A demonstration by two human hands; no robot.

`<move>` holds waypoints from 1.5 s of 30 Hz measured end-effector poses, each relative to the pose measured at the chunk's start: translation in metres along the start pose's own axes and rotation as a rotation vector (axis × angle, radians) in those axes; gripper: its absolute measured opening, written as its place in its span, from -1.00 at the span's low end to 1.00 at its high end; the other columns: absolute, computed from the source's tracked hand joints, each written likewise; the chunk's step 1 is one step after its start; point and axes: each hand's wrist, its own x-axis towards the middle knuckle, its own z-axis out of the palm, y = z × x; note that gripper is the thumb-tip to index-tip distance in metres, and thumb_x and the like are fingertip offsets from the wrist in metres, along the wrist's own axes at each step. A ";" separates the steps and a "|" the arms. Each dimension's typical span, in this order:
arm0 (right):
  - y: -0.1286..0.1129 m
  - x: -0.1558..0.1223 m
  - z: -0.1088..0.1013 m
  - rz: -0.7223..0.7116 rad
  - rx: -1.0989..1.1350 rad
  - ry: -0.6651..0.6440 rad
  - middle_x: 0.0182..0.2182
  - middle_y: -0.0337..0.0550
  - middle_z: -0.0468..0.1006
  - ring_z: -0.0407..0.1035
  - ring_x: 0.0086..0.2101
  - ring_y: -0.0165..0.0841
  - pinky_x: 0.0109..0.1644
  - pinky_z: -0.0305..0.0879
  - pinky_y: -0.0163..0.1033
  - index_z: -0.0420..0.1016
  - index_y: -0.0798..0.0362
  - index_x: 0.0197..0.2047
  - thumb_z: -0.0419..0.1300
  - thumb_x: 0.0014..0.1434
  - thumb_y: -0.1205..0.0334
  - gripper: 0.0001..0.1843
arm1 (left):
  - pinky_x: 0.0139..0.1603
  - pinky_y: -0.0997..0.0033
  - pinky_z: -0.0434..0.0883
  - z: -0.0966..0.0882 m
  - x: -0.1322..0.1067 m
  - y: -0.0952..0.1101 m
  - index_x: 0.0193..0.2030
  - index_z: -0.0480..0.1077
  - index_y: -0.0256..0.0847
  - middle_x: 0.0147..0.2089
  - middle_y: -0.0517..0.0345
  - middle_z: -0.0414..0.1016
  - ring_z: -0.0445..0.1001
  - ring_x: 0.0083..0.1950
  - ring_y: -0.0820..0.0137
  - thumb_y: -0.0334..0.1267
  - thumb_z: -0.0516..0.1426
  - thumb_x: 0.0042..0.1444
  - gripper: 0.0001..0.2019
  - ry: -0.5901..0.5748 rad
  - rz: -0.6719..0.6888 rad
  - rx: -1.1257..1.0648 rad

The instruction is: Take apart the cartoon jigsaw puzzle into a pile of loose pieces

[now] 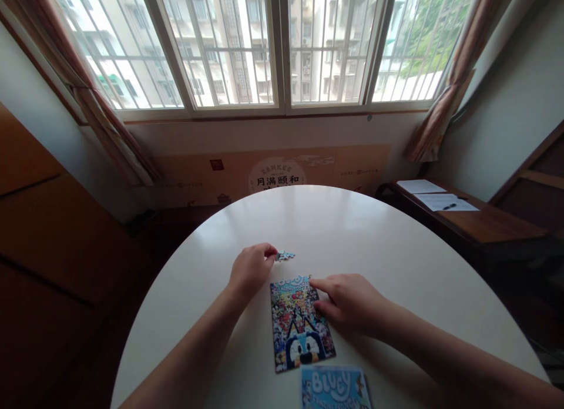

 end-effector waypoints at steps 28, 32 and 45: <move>0.020 0.002 -0.006 -0.050 0.013 0.213 -0.17 -0.09 0.57 0.40 -0.13 -0.27 -0.04 0.30 -0.17 0.58 -0.04 0.00 0.10 0.35 0.16 -0.72 | -0.03 0.19 0.44 0.006 -0.024 0.031 -0.21 0.61 -0.16 -0.14 -0.01 0.60 0.49 -0.02 0.13 -0.32 0.19 0.21 -0.87 -0.134 0.298 0.186; 0.012 0.004 0.003 -0.232 0.069 0.229 -0.16 -0.06 0.54 0.36 -0.11 -0.26 0.04 0.31 -0.11 0.56 0.00 0.04 0.12 0.34 0.20 -0.72 | -0.09 0.27 0.42 0.008 -0.024 0.033 -0.32 0.58 -0.17 -0.20 0.02 0.56 0.52 -0.10 0.19 -0.32 0.17 0.22 -0.85 -0.168 0.292 0.194; 0.011 0.008 0.011 -0.354 0.119 0.123 0.22 0.00 0.40 0.23 0.25 -0.16 0.38 0.14 0.06 0.41 0.03 0.23 0.11 0.30 0.23 -0.56 | -0.07 0.30 0.39 0.010 -0.022 0.029 -0.24 0.53 -0.16 -0.14 0.07 0.55 0.52 -0.08 0.21 -0.32 0.17 0.19 -0.91 -0.171 0.200 0.122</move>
